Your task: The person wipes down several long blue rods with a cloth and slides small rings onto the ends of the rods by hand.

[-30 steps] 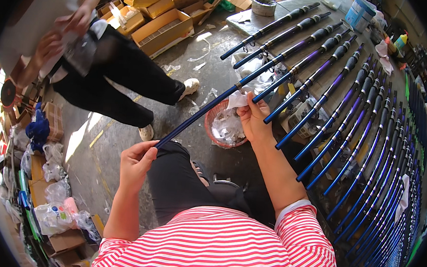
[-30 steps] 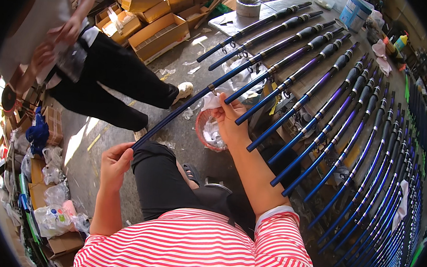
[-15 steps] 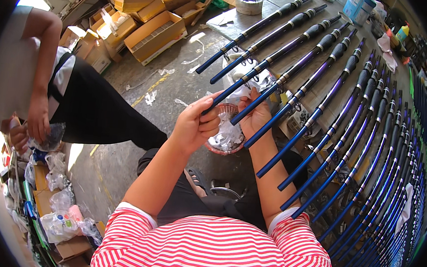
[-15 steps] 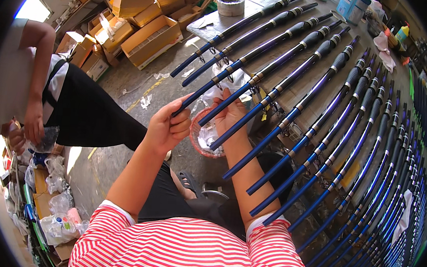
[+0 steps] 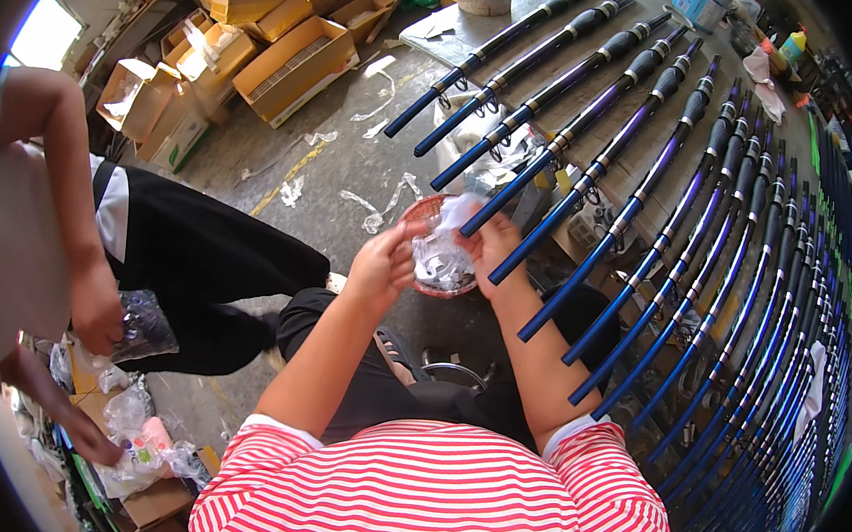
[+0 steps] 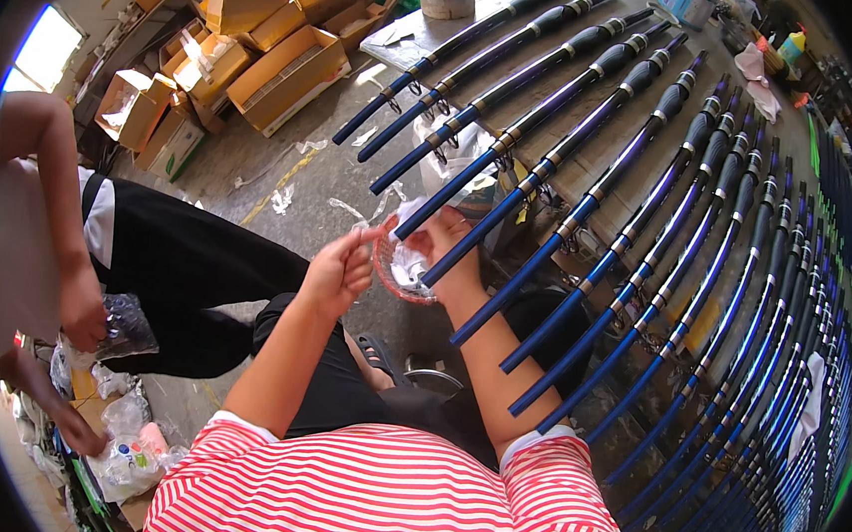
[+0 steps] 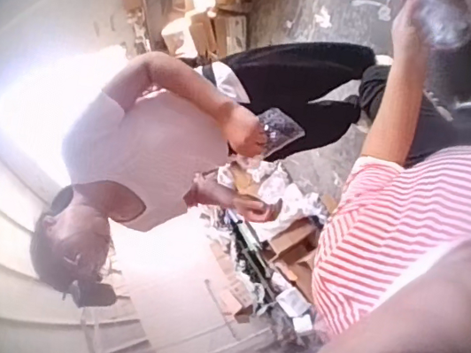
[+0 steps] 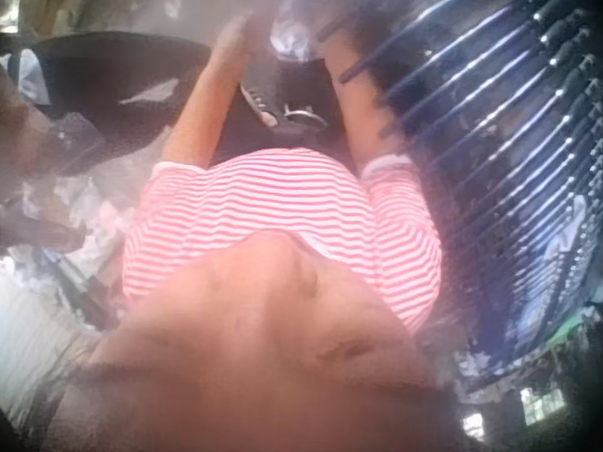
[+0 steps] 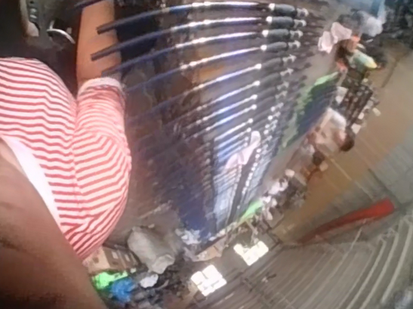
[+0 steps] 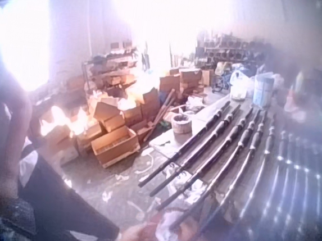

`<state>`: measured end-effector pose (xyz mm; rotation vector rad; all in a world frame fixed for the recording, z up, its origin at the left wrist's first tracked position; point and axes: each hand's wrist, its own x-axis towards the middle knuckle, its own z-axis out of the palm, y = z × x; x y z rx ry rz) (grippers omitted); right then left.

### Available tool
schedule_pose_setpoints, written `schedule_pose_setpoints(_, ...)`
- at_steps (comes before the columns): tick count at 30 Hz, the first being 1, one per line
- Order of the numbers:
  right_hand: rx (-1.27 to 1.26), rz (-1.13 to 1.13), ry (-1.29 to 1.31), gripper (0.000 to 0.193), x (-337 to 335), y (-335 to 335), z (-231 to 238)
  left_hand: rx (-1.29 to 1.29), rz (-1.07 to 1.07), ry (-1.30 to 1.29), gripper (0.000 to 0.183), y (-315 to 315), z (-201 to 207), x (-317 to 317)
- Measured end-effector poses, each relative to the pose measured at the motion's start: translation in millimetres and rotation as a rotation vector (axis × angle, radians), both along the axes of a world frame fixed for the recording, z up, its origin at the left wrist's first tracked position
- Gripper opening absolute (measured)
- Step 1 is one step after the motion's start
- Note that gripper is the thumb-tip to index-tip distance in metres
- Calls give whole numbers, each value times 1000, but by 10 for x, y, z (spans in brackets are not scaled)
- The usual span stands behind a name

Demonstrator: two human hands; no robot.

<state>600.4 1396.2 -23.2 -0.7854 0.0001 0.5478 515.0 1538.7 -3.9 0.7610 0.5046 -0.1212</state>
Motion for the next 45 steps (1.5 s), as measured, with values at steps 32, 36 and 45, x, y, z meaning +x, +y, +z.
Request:
schedule_pose_setpoints(32,-1583,-1701,-1963,32,399,-2420,3322,209,-315,153,14,-92,-1355,-911)
schedule_pose_setpoints(36,-2030,-906,-1171,53,499,-2223,2844,186,-308,179,10,-90,-1409,-845)
schedule_pose_setpoints(45,-1701,-972,-1970,12,-1336,-2399,2537,272,-473,241,12,-593,-1724,-454)
